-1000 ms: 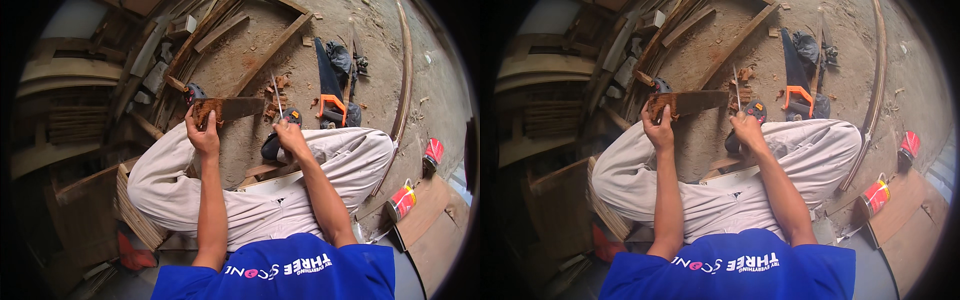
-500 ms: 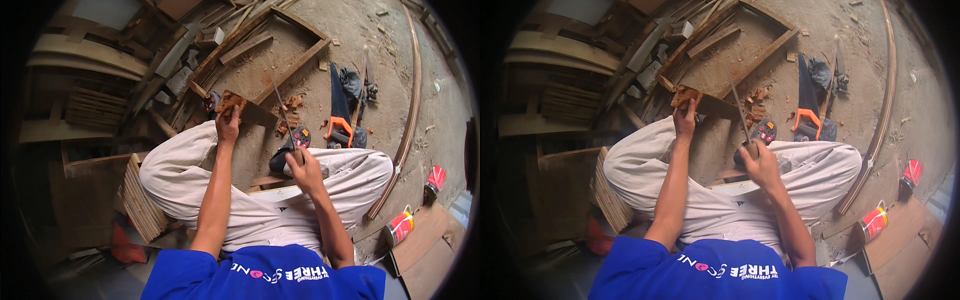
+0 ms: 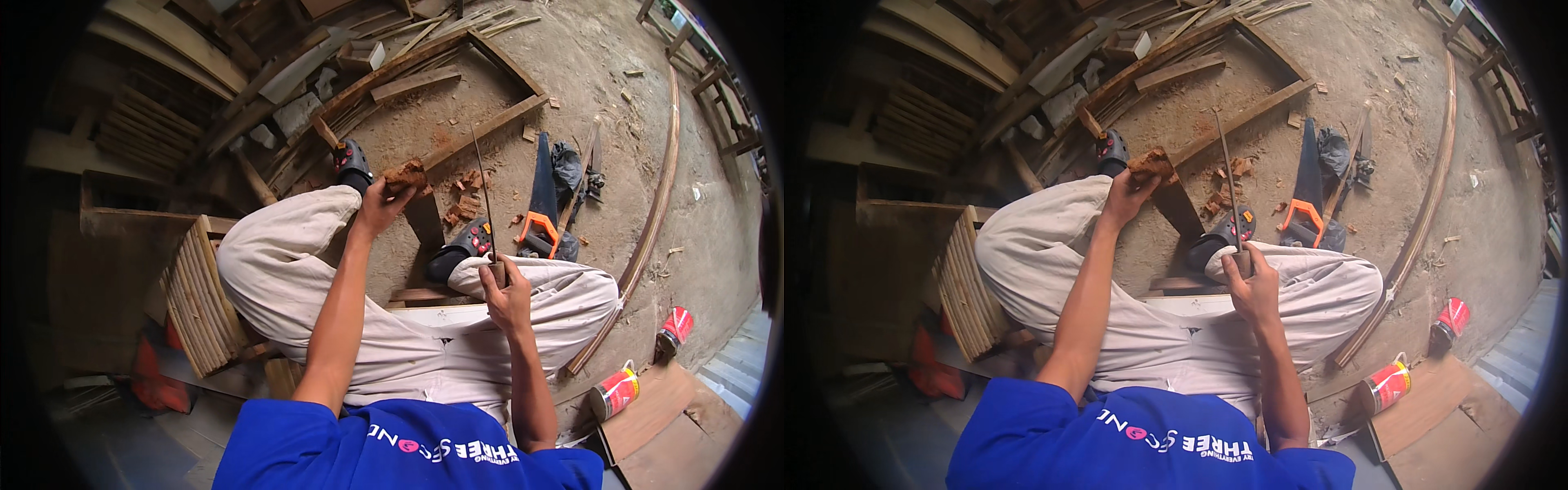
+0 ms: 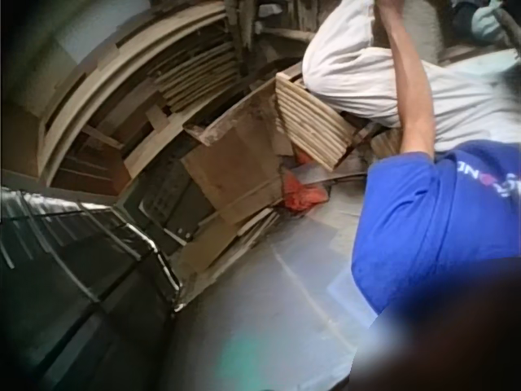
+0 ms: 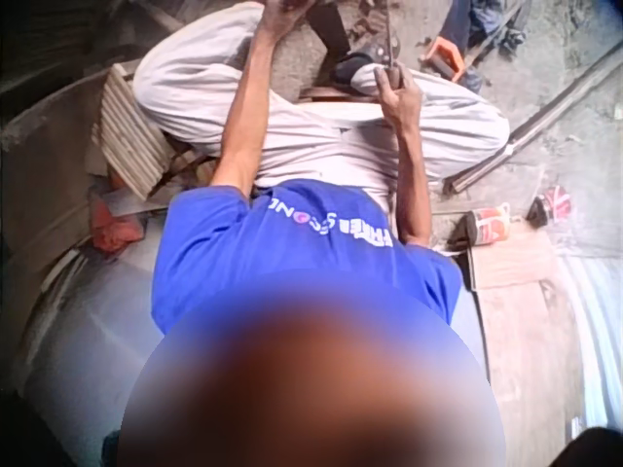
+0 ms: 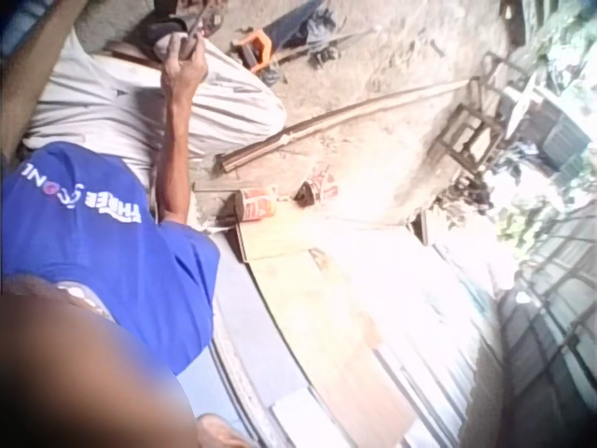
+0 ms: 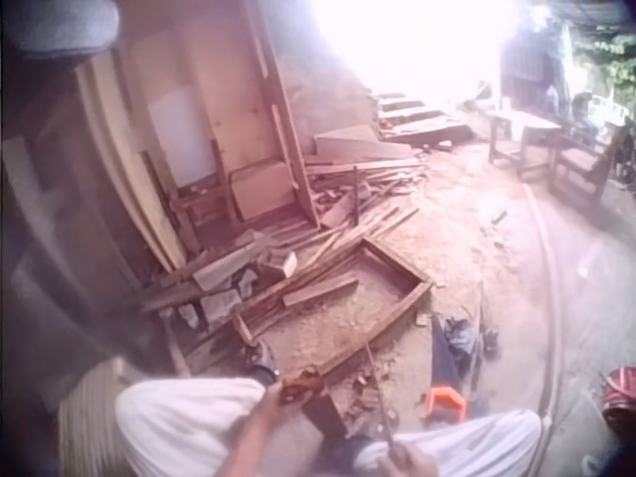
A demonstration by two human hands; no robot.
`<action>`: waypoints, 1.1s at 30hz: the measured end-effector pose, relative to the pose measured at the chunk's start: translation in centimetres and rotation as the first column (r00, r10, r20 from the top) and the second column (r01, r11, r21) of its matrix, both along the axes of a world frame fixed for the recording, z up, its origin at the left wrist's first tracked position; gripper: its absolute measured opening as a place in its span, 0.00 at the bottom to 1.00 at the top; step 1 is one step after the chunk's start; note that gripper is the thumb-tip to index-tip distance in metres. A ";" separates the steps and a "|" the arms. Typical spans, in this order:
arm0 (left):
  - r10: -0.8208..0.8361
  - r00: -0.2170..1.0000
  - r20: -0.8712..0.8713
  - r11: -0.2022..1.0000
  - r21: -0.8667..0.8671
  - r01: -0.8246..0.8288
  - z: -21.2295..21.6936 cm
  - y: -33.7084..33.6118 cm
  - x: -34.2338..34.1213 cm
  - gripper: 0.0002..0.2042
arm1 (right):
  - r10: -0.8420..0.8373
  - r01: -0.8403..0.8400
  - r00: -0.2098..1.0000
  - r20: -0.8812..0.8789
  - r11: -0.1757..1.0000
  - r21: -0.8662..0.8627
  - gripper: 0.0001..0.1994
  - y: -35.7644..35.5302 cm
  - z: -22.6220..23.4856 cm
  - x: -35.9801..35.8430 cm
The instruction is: The person sits on the floor and uses a hand saw to cut a small piece of wood, then switches to a knife to carve and shape the same piece. The person repeatedly inspects the wood and continues carving with the knife.
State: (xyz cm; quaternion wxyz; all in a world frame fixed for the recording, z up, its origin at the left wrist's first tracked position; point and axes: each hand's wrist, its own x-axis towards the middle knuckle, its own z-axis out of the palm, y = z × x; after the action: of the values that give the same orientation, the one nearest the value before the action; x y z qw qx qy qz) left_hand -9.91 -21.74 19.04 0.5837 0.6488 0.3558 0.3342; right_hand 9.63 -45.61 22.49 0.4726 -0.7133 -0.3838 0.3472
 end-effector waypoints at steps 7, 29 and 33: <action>0.118 0.988 -0.103 0.979 -0.154 -0.133 -2.3 -1.5 -0.3 0.18 | -0.094 0.090 0.994 -0.058 0.994 -0.060 0.17 1.4 -3.3 -0.4; 0.055 0.977 -0.207 0.995 0.087 -0.038 -1.6 -1.9 4.2 0.24 | -0.151 0.214 0.934 0.324 0.962 -0.167 0.25 8.0 -15.0 19.5; -0.189 0.943 -0.272 0.975 0.064 0.214 0.8 -1.2 6.9 0.27 | -0.343 0.375 0.900 0.269 0.923 -0.079 0.19 1.7 -9.9 25.9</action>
State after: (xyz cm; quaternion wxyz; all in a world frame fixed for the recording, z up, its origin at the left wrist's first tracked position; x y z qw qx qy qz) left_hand -3.04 -22.90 19.85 0.5315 0.7470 0.3461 0.1994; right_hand 35.57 -43.93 12.60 0.4291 -0.8389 -0.2788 0.1853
